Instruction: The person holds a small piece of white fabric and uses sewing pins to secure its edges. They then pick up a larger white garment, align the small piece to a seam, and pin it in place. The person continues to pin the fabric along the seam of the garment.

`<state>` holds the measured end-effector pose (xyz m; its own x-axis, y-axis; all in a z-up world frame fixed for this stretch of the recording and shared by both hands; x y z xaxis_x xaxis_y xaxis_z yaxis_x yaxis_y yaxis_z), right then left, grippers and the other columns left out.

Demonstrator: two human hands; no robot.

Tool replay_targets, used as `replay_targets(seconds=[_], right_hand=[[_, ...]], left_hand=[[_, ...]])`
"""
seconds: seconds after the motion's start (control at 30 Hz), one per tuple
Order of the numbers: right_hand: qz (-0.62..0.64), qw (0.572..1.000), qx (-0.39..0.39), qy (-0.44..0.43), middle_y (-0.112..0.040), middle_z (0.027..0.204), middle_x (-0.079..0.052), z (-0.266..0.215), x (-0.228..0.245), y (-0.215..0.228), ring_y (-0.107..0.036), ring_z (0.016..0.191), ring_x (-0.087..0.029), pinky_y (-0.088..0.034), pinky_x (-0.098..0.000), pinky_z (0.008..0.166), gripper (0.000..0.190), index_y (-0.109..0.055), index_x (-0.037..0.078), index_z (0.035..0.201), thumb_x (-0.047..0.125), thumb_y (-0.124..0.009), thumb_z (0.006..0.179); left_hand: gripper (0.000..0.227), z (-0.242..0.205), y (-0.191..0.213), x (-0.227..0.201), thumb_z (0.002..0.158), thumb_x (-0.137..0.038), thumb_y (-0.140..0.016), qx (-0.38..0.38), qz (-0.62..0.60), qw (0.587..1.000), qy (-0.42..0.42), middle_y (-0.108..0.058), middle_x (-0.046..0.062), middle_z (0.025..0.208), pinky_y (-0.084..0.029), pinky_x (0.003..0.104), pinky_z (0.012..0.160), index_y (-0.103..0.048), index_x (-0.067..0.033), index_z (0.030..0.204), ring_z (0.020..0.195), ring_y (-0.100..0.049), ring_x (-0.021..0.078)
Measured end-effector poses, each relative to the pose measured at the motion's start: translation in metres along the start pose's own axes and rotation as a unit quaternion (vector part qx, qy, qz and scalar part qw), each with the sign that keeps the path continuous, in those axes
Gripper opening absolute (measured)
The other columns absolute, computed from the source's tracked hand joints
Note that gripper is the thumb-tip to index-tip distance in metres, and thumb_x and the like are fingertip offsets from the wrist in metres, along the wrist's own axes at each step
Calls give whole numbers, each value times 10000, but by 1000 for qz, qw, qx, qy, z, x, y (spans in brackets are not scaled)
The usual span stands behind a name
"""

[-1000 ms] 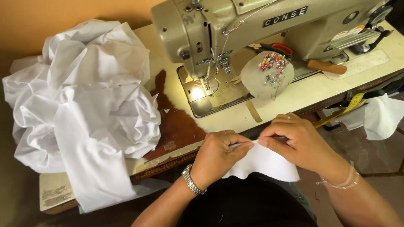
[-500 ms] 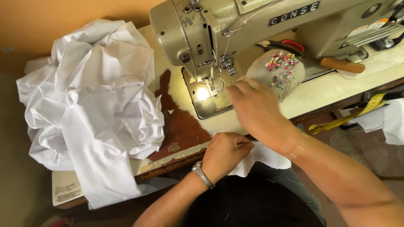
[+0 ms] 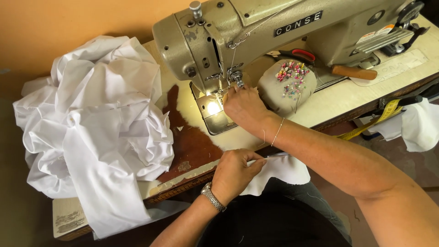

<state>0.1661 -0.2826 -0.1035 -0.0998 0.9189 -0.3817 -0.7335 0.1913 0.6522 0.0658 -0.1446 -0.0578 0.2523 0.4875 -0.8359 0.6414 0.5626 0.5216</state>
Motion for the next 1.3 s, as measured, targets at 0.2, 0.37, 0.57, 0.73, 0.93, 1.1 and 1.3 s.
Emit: replay_targets(seconds=[0.2, 0.37, 0.57, 0.73, 0.93, 1.1, 1.3], right_hand=[[20, 999, -18, 18, -493, 589, -73, 6, -10, 9, -544, 464, -261, -435, -433, 583, 202, -564, 109, 637, -69, -614, 720], [94, 996, 6, -6, -548, 709, -94, -3, -6, 58, -614, 568, -300, -466, -408, 568, 129, -623, 78, 699, -38, -675, 722], [455, 872, 55, -172, -692, 834, -122, -20, -34, 171, -710, 765, -337, -570, -390, 675, 180, -774, 65, 959, -50, -689, 848], [534, 766, 135, -331, -691, 963, -73, -78, -41, 186, -698, 691, -149, -528, -225, 690, 226, -749, 46, 1147, -32, -582, 1016], [558, 686, 162, -438, -741, 738, -58, -124, -21, 187, -670, 645, -80, -535, -172, 621, 75, -759, 58, 979, 42, -707, 928], [571, 684, 80, -446, -741, 908, -109, -139, -11, 182, -699, 680, -157, -592, -213, 665, 51, -720, -5, 1000, -2, -691, 958], [498, 791, 19, -355, -738, 935, -134, -138, -5, 186, -711, 782, -172, -575, -219, 687, 70, -725, -14, 1008, -34, -753, 948]], left_hand=[[194, 0, -3, -1, 882, -253, -719, -4, 13, 1000, 5, -803, 128, 943, -610, 426, 750, -822, -135, 996, 942, -751, 374], [210, -1, -7, -1, 882, -257, -714, -4, 17, 1000, 10, -800, 145, 938, -610, 456, 756, -818, -114, 995, 943, -745, 404], [207, 5, -8, 10, 882, -283, -699, -17, 30, 999, -17, -787, 130, 903, -614, 466, 749, -808, -136, 978, 908, -739, 402], [170, 6, -7, 8, 880, -282, -676, -12, 21, 999, -31, -799, -38, 874, -539, 334, 712, -808, -174, 880, 781, -725, 151], [184, 2, -8, 9, 884, -288, -658, -24, 6, 999, -34, -788, -56, 826, -525, 308, 667, -806, -184, 855, 722, -694, 114], [171, -1, -9, 4, 884, -246, -646, -17, 0, 1000, -25, -786, -60, 839, -490, 302, 626, -804, -182, 883, 677, -636, 106], [182, -4, -9, 0, 888, -255, -641, -19, -12, 1000, -11, -782, -65, 830, -475, 295, 599, -804, -174, 883, 636, -599, 92]])
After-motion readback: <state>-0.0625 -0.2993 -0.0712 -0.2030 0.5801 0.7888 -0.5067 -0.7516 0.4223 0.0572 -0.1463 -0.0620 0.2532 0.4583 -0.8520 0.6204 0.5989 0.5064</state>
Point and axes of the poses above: each hand's wrist, its own z-axis towards the middle knuckle, its own y-axis out of the back of the hand, x = y × z, the point moved 3 cm from there along z, towards the middle knuckle
